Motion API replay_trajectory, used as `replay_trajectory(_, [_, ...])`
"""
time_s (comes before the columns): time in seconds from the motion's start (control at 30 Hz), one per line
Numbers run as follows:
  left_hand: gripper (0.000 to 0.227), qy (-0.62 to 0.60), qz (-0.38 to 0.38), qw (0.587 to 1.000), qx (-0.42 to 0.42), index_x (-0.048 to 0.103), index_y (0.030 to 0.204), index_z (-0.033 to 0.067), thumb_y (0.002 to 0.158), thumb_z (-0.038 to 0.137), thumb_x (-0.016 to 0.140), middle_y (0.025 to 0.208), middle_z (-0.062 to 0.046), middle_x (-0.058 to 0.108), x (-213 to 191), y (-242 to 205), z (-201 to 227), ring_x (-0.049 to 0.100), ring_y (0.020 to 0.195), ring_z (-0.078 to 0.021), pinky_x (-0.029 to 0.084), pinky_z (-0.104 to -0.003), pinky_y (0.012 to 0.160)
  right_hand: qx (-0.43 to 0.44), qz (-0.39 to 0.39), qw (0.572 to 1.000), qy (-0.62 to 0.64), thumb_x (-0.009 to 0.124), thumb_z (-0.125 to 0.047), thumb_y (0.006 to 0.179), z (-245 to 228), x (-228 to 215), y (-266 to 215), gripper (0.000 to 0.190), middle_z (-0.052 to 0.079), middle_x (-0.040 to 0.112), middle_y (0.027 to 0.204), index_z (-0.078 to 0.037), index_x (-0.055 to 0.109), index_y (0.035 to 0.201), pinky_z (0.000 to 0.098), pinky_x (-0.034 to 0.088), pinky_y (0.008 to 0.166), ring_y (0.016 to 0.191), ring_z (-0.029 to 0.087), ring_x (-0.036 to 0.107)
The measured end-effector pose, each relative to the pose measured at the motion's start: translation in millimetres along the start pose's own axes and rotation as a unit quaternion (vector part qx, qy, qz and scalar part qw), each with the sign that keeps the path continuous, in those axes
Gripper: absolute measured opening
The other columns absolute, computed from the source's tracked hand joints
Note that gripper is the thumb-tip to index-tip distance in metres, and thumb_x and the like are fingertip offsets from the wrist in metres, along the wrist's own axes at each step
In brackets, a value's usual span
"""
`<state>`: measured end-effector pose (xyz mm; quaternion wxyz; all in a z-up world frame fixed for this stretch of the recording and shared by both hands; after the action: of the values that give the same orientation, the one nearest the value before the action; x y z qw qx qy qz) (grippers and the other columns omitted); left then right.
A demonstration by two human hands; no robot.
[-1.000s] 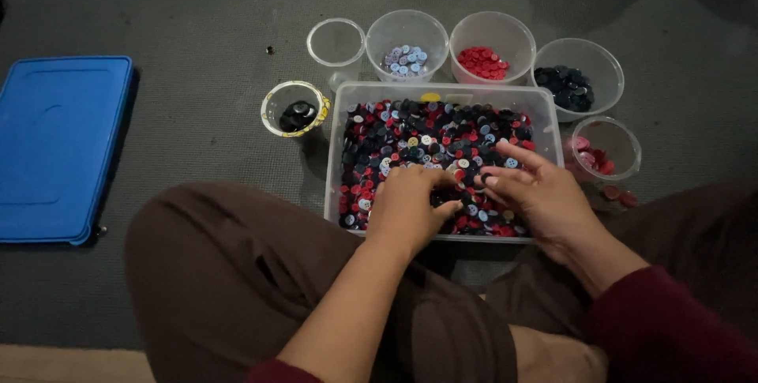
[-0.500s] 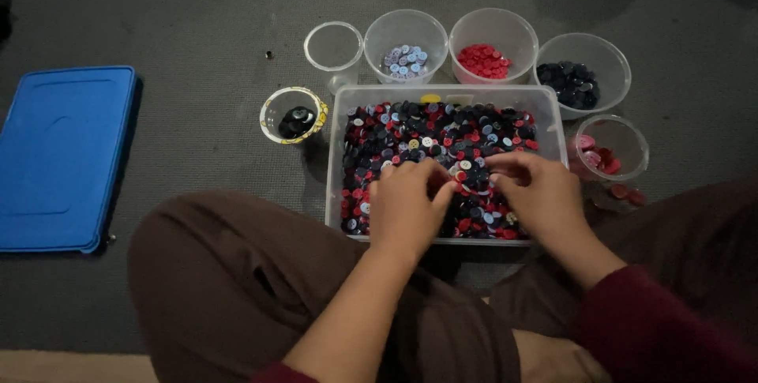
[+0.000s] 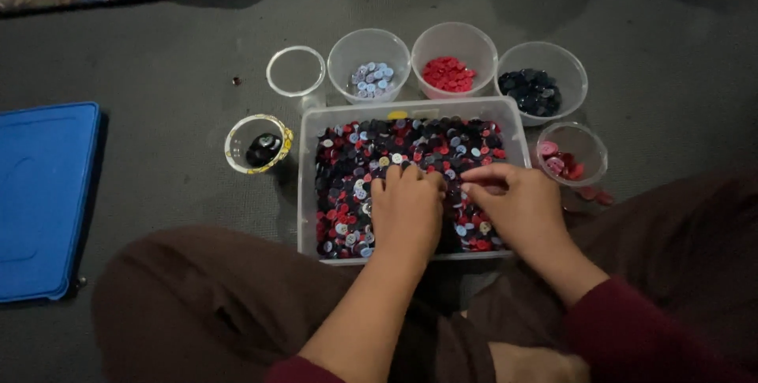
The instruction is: Sorting various colored buttons from a large central bin into smaller individual plastic containers based on color and type.
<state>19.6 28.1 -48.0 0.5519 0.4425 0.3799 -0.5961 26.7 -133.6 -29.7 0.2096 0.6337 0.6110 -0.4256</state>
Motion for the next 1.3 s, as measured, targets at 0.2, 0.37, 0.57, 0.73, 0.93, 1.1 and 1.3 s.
replay_trajectory(0.2, [0.01,0.033,-0.015,0.999,0.025,0.076,0.093,0.0201,0.09,0.026,0.069,0.099,-0.008,0.069,0.4,5.0,12.8,0.057,0.105,-0.0305,0.04,-0.049,0.09,0.155,-0.01,0.882,0.444,0.064,-0.011,0.09,-24.1,-0.5,-13.3,0.043,0.02,0.069,0.121,-0.001,0.065,0.132,0.0412,0.052,0.098,0.109,0.027,0.069])
replay_trajectory(0.37, [0.012,0.03,-0.048,0.998,0.014,0.076,0.096,0.0138,0.086,0.019,0.07,0.099,-0.013,0.069,5.1,5.7,15.8,0.058,0.105,-0.0343,0.04,-0.051,0.089,0.149,0.094,0.809,0.56,0.072,-0.016,0.088,7.1,-29.1,37.9,0.034,0.015,0.065,0.116,-0.011,0.068,0.121,0.0413,0.058,0.099,0.11,0.027,0.072])
replay_trajectory(0.57, [0.019,-0.062,-0.098,0.99,-0.08,0.07,0.099,0.0151,0.089,0.03,0.064,0.1,-0.011,0.072,-8.9,6.2,16.0,0.062,0.109,-0.036,0.041,-0.051,0.095,0.103,0.106,0.788,0.598,0.065,-0.016,0.095,12.3,-51.2,60.7,0.048,0.016,0.052,0.137,-0.011,0.051,0.141,0.0431,0.052,0.11,0.128,0.031,0.063])
replay_trajectory(0.73, [0.019,-0.248,-0.105,0.929,-0.254,0.06,0.103,0.0238,0.088,0.035,0.059,0.106,-0.008,0.075,0.5,26.6,7.4,0.067,0.114,-0.0363,0.042,-0.049,0.1,0.149,0.093,0.781,0.6,0.056,-0.018,0.099,-8.6,-27.5,-9.9,0.024,0.006,0.057,0.107,-0.007,0.061,0.12,0.0328,0.062,0.094,0.099,0.018,0.069])
replay_trajectory(0.93, [0.028,-0.345,-0.001,0.918,-0.198,0.081,0.092,0.0109,0.081,0.03,0.063,0.093,-0.018,0.078,-14.5,96.4,48.9,0.072,0.106,-0.0444,0.056,-0.053,0.089,0.218,0.046,0.828,0.515,0.056,-0.012,0.096,9.0,15.7,-41.3,0.029,0.011,0.074,0.099,-0.01,0.071,0.12,0.0371,0.059,0.074,0.084,0.023,0.067])
replay_trajectory(1.1, [0.033,-0.395,0.016,0.902,-0.173,0.078,0.111,0.019,0.082,0.033,0.069,0.11,-0.012,0.077,-0.4,105.4,34.1,0.068,0.118,-0.0374,0.053,-0.048,0.102,0.191,0.014,0.848,0.494,0.058,-0.008,0.093,5.2,12.0,-34.0,0.027,0.011,0.066,0.083,-0.003,0.071,0.116,0.0293,0.05,0.058,0.07,0.02,0.062])
replay_trajectory(1.3, [0.023,-0.067,-0.123,0.983,-0.12,0.077,0.104,0.0201,0.086,0.034,0.075,0.104,-0.011,0.073,-17.4,12.2,-0.3,0.066,0.11,-0.0388,0.053,-0.053,0.091,0.09,-0.027,0.981,0.17,0.077,-0.024,0.078,48.1,55.3,4.5,0.031,0.003,0.08,0.09,-0.027,0.082,0.109,0.0369,0.061,0.062,0.08,0.026,0.077])
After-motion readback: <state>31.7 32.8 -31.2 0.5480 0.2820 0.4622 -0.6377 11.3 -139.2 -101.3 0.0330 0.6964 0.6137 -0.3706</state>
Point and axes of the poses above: each hand's wrist, its own y-axis towards the middle knuckle, its own x-axis out of the palm, z = x × y, the point moved 9 cm from there along y, towards the middle knuckle
